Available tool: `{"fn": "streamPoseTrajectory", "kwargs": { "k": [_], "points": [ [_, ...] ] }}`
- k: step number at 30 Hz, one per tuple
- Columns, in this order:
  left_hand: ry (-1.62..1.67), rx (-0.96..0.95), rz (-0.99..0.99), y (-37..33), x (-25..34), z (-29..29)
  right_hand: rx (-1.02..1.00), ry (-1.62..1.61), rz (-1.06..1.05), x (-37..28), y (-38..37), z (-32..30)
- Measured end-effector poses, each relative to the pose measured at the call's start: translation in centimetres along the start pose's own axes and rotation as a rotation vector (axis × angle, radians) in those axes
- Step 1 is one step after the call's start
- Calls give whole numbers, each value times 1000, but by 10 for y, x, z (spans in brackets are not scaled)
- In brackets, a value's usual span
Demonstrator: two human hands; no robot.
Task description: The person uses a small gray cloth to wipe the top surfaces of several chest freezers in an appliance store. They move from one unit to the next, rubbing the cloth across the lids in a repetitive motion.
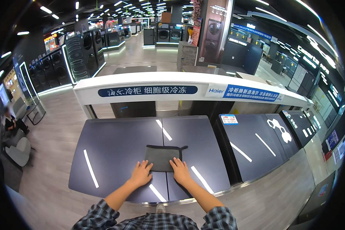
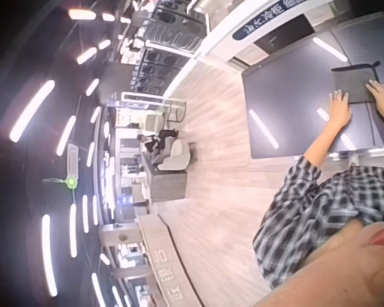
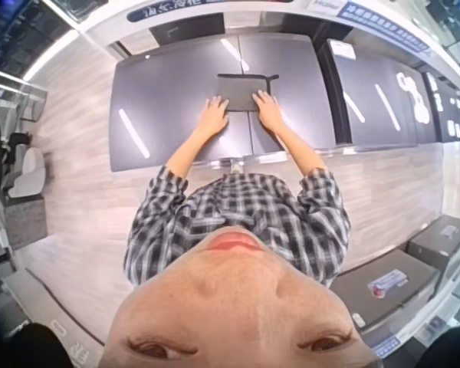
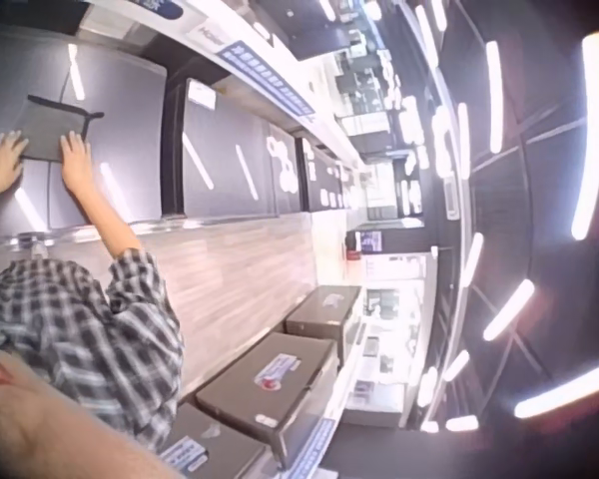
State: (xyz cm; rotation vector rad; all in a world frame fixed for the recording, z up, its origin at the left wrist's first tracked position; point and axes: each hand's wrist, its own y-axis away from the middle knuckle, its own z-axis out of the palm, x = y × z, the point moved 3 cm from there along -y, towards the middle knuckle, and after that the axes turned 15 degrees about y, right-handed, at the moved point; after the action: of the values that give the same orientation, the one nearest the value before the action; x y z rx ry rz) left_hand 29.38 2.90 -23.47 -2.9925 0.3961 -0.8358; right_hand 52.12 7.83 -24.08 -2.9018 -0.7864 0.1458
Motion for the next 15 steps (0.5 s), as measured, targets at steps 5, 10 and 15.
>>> {"fn": "streamPoseTrajectory", "kwargs": {
  "k": [5,10,15],
  "points": [
    [23,53,-11,95,39,17,-23,-45,37,-42,89,-18],
    [105,58,-58,155,65,23,-75,-42,62,-73,151,-38],
    [215,125,-44,177,77,38,82,44,32,-78,180,-57]
  ]
}}
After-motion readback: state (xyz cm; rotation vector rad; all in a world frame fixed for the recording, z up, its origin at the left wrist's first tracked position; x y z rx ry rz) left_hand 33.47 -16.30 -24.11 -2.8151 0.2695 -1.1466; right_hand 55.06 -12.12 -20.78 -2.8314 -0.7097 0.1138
